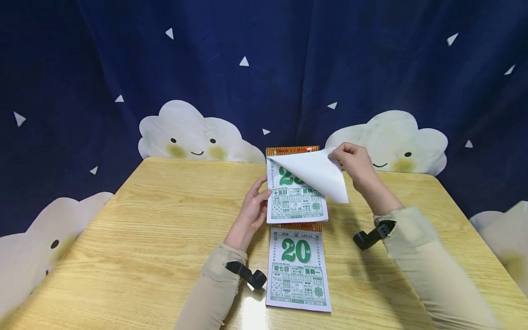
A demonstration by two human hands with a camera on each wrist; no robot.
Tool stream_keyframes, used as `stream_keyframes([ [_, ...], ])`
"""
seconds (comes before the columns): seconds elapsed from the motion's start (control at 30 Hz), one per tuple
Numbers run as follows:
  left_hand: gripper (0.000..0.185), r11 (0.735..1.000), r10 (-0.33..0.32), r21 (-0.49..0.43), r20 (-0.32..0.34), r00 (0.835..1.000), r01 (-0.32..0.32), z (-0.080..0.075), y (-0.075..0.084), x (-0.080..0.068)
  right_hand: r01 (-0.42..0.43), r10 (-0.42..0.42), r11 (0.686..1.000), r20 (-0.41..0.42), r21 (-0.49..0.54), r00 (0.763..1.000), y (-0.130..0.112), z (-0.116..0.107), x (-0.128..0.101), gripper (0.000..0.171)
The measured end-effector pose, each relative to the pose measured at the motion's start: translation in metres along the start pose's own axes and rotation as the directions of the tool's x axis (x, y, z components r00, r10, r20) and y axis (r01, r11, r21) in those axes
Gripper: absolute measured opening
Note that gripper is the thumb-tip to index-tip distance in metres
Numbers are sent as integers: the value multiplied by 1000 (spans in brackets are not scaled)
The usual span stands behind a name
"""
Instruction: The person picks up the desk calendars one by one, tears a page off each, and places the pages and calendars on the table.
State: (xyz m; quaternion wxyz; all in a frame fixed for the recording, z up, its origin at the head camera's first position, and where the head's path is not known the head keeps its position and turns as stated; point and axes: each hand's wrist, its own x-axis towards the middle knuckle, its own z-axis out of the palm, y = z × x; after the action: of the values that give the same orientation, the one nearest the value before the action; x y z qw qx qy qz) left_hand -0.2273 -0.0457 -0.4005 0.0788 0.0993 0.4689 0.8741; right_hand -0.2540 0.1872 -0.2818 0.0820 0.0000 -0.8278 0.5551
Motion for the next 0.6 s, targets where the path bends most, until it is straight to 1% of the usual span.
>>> stream_keyframes([
  [0.13,48,1000,-8,-19,3,1000,8,2,1,0,-8,9,999,-18,35,1000,5,-2,1,14],
  [0.2,47,1000,-9,-9,-4,1000,9,2,2,0,-8,8,999,0,42,1000,6,-3,2,11],
  [0.27,47,1000,2,17,5,1000,-2,2,3,0,-9,8,1000,31,30,999,7,-4,2,10],
  [0.33,46,999,14,46,22,1000,-15,1,5,-1,7,-7,1000,52,11,999,6,-5,2,18],
  [0.4,45,997,16,69,41,999,-19,1,5,0,31,-31,1000,55,0,998,5,-7,1,26],
  [0.43,45,997,16,77,44,999,-19,1,4,0,43,-43,999,53,1,998,5,-7,1,27],
  [0.5,45,995,13,95,31,999,-16,2,3,0,65,-65,998,50,5,997,3,-7,1,25],
  [0.6,45,993,9,120,-17,1000,-7,3,2,1,73,-74,997,62,25,995,0,-6,-2,19],
])
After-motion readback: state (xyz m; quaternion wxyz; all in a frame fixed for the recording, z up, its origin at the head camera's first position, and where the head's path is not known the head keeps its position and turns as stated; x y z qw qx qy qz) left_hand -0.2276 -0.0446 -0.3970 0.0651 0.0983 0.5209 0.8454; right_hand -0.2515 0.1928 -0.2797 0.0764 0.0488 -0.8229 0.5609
